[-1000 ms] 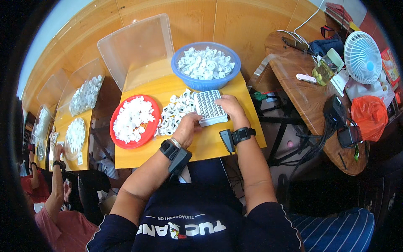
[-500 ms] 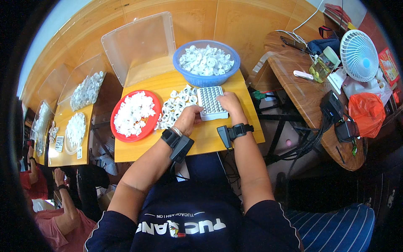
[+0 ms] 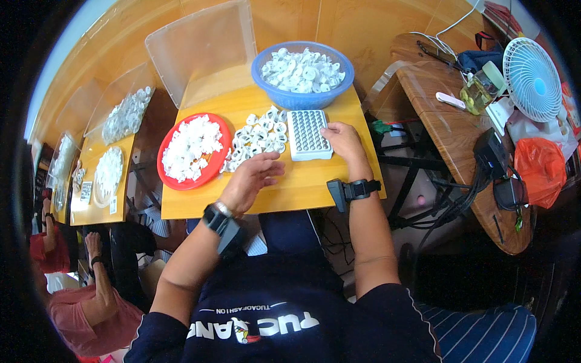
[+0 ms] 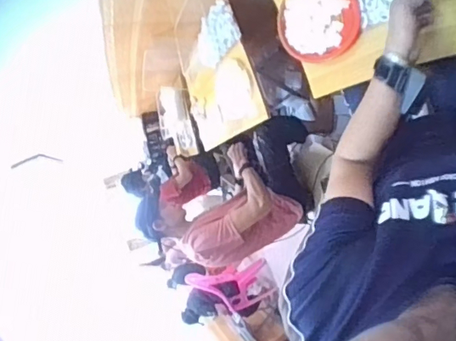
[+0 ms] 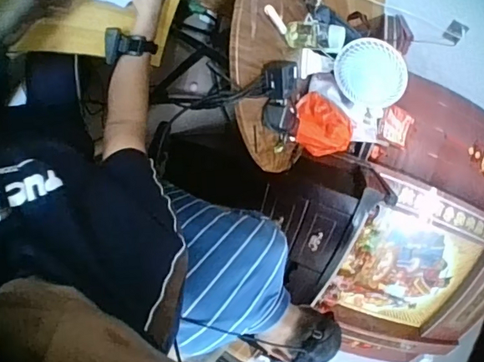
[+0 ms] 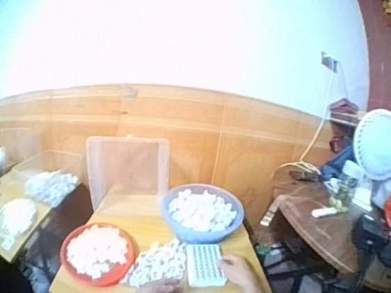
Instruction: Manually assembling small white plastic components by inserting one piece into another and organizing them into a grid-like tray.
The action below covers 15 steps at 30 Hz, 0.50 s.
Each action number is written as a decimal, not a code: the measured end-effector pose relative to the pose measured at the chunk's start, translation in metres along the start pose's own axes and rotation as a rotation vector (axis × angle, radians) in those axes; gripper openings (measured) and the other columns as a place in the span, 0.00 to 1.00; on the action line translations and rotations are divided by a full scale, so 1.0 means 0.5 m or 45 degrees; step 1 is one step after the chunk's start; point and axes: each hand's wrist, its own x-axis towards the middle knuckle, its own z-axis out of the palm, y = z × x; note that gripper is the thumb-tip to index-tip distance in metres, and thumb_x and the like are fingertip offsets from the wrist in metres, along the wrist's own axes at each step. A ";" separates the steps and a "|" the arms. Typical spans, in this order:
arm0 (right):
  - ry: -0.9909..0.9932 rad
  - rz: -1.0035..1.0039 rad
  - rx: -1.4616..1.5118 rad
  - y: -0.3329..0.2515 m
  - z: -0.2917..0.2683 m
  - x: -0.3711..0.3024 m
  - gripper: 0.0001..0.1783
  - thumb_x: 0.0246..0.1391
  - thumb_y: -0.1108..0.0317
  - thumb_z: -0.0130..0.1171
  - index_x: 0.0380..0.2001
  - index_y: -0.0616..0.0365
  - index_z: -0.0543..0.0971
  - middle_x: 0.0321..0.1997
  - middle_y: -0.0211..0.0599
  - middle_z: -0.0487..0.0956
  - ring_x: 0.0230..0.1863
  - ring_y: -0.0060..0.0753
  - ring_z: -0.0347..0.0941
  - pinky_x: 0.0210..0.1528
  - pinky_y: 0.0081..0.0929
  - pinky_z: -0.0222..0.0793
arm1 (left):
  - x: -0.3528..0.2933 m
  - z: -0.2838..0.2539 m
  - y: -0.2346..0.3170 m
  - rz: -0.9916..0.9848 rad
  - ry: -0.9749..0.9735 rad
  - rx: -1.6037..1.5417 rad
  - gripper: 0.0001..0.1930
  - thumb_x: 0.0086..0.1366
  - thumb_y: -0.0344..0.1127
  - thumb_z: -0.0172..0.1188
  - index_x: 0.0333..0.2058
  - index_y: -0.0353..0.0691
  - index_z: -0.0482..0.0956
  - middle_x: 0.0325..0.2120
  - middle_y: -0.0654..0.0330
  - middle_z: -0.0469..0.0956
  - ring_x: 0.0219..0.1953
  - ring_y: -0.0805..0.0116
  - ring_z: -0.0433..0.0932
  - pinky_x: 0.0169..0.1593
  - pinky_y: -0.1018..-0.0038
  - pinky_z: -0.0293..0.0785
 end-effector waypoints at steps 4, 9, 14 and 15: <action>0.011 0.021 -0.039 -0.023 0.011 -0.032 0.21 0.54 0.65 0.61 0.45 0.73 0.76 0.38 0.47 0.82 0.35 0.31 0.78 0.39 0.25 0.73 | -0.109 -0.060 0.005 0.014 -0.095 -0.079 0.22 0.67 0.41 0.49 0.55 0.34 0.68 0.45 0.53 0.77 0.47 0.66 0.76 0.49 0.71 0.69; 0.072 -0.012 -0.010 -0.025 0.020 -0.043 0.24 0.54 0.63 0.61 0.48 0.73 0.74 0.39 0.46 0.82 0.36 0.30 0.79 0.38 0.23 0.73 | -0.231 -0.127 -0.019 0.021 0.099 -0.088 0.22 0.67 0.43 0.47 0.54 0.34 0.69 0.43 0.49 0.78 0.43 0.62 0.79 0.47 0.71 0.72; 0.186 -0.179 -0.413 -0.153 0.074 -0.120 0.28 0.50 0.60 0.64 0.51 0.66 0.73 0.45 0.48 0.79 0.44 0.42 0.76 0.47 0.35 0.71 | -0.304 -0.182 -0.054 0.047 0.278 -0.143 0.23 0.65 0.45 0.50 0.52 0.34 0.70 0.41 0.47 0.79 0.42 0.61 0.79 0.46 0.70 0.73; 0.342 -0.275 -0.817 -0.179 0.082 -0.138 0.29 0.49 0.58 0.64 0.51 0.63 0.74 0.46 0.49 0.78 0.48 0.46 0.74 0.51 0.39 0.69 | -0.311 -0.191 -0.063 0.073 0.272 -0.168 0.23 0.65 0.45 0.50 0.52 0.34 0.70 0.41 0.48 0.79 0.42 0.61 0.79 0.46 0.70 0.73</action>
